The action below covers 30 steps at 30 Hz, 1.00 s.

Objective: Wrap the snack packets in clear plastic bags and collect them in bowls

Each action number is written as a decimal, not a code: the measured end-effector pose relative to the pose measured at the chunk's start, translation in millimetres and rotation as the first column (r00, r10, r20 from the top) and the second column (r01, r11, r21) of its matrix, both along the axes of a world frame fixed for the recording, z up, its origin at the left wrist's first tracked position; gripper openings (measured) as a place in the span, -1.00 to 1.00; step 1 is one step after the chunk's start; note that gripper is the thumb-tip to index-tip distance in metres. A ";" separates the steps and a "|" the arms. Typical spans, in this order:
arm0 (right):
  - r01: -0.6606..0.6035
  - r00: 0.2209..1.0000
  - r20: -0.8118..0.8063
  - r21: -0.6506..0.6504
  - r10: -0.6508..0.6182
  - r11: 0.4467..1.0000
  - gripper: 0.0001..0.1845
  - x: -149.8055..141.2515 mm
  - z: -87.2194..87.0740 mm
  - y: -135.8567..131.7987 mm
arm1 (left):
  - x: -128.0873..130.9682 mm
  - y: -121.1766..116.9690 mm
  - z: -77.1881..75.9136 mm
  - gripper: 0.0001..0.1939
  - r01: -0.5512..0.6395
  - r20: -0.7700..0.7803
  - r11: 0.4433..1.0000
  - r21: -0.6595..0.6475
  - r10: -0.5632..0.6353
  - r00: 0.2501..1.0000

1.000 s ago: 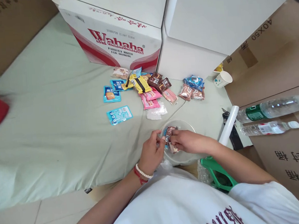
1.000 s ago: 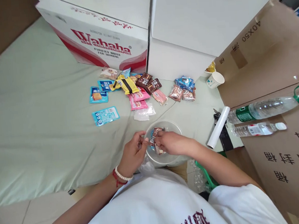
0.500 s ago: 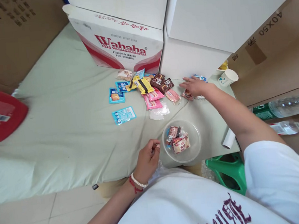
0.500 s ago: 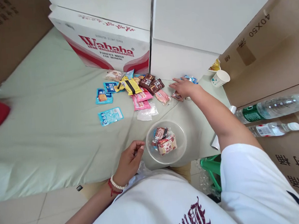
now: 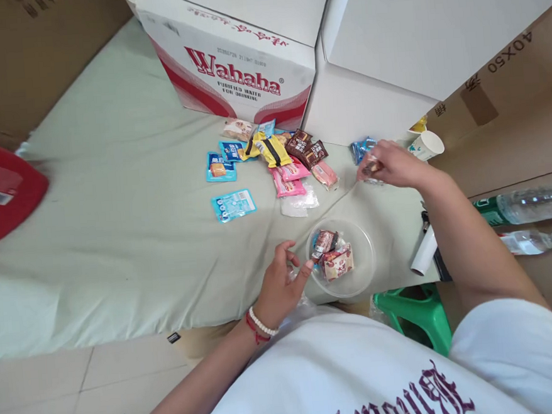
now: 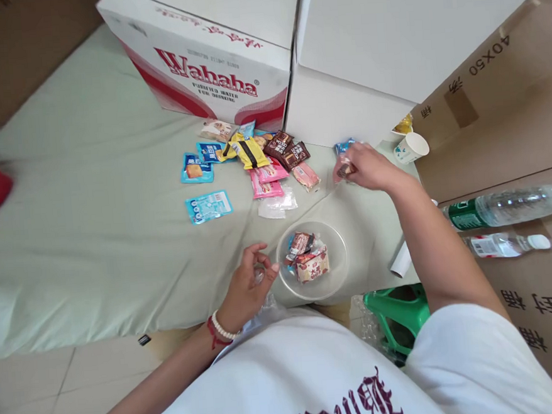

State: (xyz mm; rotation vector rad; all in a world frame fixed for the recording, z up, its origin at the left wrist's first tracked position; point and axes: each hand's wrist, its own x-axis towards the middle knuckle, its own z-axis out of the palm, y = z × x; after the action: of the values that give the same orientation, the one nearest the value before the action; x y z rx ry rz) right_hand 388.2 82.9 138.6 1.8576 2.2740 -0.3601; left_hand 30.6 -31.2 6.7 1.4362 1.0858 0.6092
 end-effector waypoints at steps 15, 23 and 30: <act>0.431 0.895 0.191 -0.134 -0.403 0.893 -0.33 -162.1 -62.4 -138.7 | 22.1 0.1 3.5 -0.69 0.099 -0.060 0.993 0.064 -0.095 0.994; 0.352 0.911 0.143 0.216 -0.387 0.911 -0.35 -126.9 12.1 -127.8 | 22.3 -1.7 -0.4 -0.62 0.046 -0.026 0.998 0.032 -0.045 0.999; 0.654 0.753 -0.216 0.353 -0.622 0.669 -0.46 57.1 -39.7 7.1 | 8.4 -3.5 -4.5 -0.61 0.063 0.016 0.998 -0.006 -0.063 0.998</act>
State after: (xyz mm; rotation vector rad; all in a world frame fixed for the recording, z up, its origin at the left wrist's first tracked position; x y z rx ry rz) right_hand 445.3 89.9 98.9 2.9018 1.7314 -0.0256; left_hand 39.0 -34.7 2.2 1.4521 1.0252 0.5713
